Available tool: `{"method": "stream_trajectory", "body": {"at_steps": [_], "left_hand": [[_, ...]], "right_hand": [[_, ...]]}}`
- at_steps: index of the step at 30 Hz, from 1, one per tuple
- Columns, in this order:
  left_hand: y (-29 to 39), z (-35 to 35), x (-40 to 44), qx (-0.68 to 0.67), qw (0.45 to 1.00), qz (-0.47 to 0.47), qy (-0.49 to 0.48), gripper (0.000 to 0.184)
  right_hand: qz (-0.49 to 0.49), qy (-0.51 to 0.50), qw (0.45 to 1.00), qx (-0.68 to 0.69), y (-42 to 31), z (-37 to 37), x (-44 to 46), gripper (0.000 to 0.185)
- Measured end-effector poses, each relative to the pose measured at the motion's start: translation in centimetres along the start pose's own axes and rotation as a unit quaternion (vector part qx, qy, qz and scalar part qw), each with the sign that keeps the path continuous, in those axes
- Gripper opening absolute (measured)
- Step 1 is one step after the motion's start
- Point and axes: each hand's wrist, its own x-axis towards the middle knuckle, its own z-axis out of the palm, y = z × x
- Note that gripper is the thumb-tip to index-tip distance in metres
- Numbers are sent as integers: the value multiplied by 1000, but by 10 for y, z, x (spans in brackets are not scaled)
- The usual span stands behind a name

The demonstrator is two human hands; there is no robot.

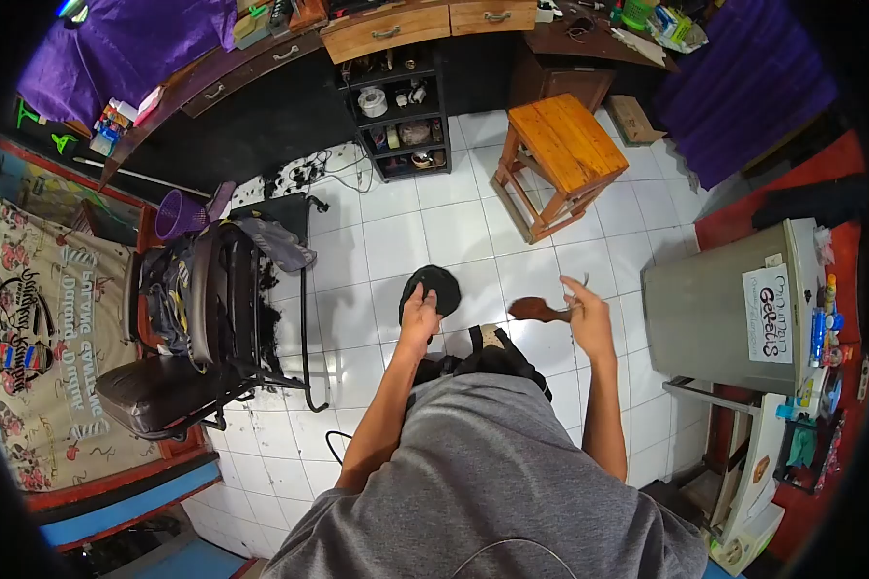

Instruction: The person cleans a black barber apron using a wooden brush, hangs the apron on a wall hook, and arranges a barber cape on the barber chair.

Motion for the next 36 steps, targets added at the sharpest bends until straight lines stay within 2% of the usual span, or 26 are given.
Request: {"method": "stream_trajectory", "body": {"at_steps": [1,2,3,5,7,9,10,11,12,13,15,17,18,19,21,23,25,26,27,28,29,30,31,33,35,36], "left_hand": [[3,0,1,28,998,43,42,45],[6,0,3,55,991,86,82,35],[11,-2,2,53,991,88,82,35],[24,-8,-6,-11,994,113,3,33],[23,-6,-11,24,990,130,41,32],[18,-10,-15,82,987,130,50,43],[16,-7,-17,75,983,159,52,43],[13,-2,-18,68,979,186,53,44],[16,4,-24,73,976,199,53,45],[21,10,-30,77,973,211,54,46],[31,21,-39,53,982,172,53,47],[35,26,-40,22,985,171,7,45],[36,32,-47,35,982,182,15,28],[35,31,-49,44,984,173,-11,27],[27,31,-47,39,984,174,-23,28],[29,33,-52,32,983,179,-38,29],[33,35,-59,25,981,185,-51,29],[34,35,-62,53,973,208,-89,31],[34,35,-65,83,961,230,-127,33],[31,42,-68,107,943,306,-75,30],[31,41,-72,102,942,311,-72,30],[32,38,-78,58,963,244,-102,29],[32,33,-82,13,976,176,-131,27],[24,21,-87,48,975,189,-103,26],[25,7,-102,48,970,156,-182,28],[20,-2,-103,42,970,161,-177,28]], "right_hand": [[9,-40,996,-74,13,8,-1,52],[89,-68,994,-16,32,22,-2,50],[168,-96,980,41,54,38,-8,47],[273,-68,942,181,104,73,-27,37],[302,-68,926,214,132,90,-45,31],[402,-81,829,380,144,99,-59,31],[429,-36,778,457,145,104,-64,36],[462,-35,749,474,124,98,-62,55],[467,-101,769,424,94,84,-55,75],[428,-186,775,426,86,77,-49,76],[404,-250,738,478,26,64,-28,75],[366,-246,738,512,6,73,-17,68],[325,-254,780,471,-6,77,-12,67],[258,-269,825,425,-30,74,-10,66],[169,-287,825,456,-49,80,-4,61],[153,-314,812,468,-50,90,1,38],[106,-274,871,394,-62,95,-3,21],[117,-265,903,318,-73,92,-5,20],[70,-245,921,294,-72,99,-7,29],[32,-229,932,278,-73,104,-10,34],[-6,-212,942,260,-76,107,-10,39],[-15,-224,948,227,-78,104,-10,48],[14,-270,905,329,-96,95,-12,46],[-6,-279,922,269,-61,113,-10,40],[-46,-247,958,135,-58,116,-11,24],[-53,-237,960,141,-56,119,-11,24]]}}
